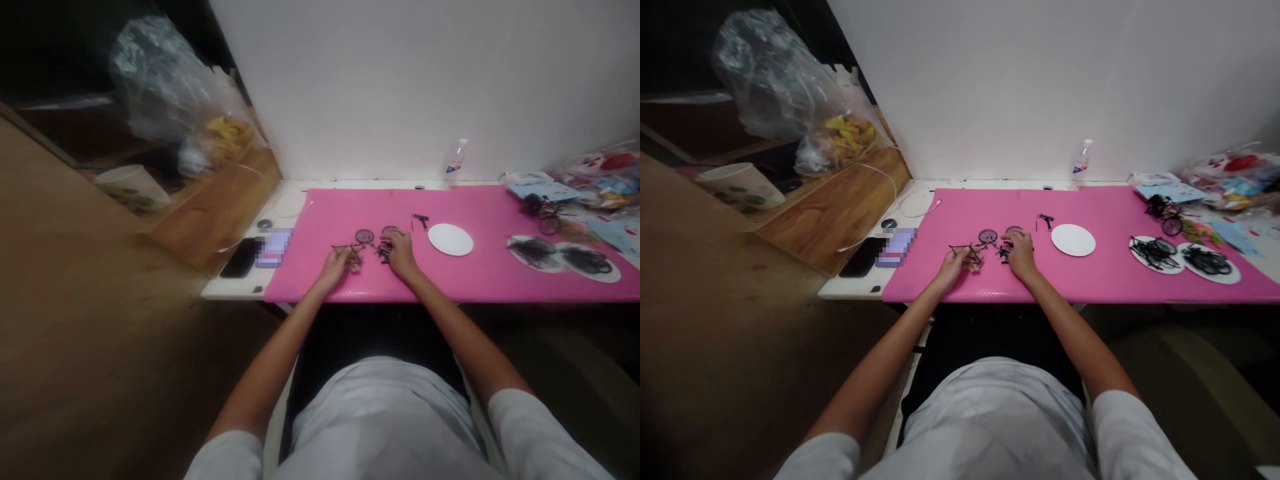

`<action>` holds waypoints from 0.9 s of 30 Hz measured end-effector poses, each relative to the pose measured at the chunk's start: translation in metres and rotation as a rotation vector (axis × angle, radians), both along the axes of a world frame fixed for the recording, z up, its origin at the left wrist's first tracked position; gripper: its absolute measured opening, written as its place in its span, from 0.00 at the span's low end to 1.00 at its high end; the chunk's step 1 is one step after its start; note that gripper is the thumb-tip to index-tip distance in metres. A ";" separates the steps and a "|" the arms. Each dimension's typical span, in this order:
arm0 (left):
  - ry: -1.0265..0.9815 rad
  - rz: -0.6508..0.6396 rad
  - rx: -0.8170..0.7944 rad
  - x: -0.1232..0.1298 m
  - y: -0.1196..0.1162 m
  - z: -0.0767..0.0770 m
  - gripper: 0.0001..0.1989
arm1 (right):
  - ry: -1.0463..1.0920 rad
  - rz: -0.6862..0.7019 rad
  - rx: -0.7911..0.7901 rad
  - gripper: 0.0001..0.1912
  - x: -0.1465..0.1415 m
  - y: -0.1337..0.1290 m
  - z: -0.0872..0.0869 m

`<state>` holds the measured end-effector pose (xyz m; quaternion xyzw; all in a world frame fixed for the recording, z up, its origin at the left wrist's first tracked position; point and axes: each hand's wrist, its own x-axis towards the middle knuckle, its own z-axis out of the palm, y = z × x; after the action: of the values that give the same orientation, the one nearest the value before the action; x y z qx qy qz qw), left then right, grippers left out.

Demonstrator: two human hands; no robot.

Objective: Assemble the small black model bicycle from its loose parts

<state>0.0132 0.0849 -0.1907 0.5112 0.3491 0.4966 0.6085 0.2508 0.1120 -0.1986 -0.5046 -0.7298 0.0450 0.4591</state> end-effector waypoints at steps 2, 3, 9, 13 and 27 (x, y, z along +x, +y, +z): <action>0.004 0.002 -0.002 0.000 0.000 -0.001 0.27 | 0.011 -0.024 -0.032 0.22 0.001 0.001 -0.002; 0.004 0.004 -0.001 0.000 0.001 -0.001 0.27 | 0.005 -0.025 -0.046 0.22 0.002 0.002 -0.002; 0.007 0.002 0.010 -0.001 0.003 -0.006 0.28 | -0.074 -0.005 -0.102 0.16 0.001 -0.001 -0.001; -0.002 -0.010 0.011 -0.001 0.003 -0.006 0.30 | -0.086 0.001 -0.117 0.15 -0.002 -0.005 0.001; 0.001 -0.005 -0.001 -0.001 0.003 -0.005 0.29 | -0.132 0.020 -0.172 0.17 -0.002 -0.006 0.003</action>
<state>0.0126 0.0880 -0.1953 0.5122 0.3484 0.4946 0.6096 0.2488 0.1065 -0.1955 -0.5366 -0.7570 0.0786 0.3645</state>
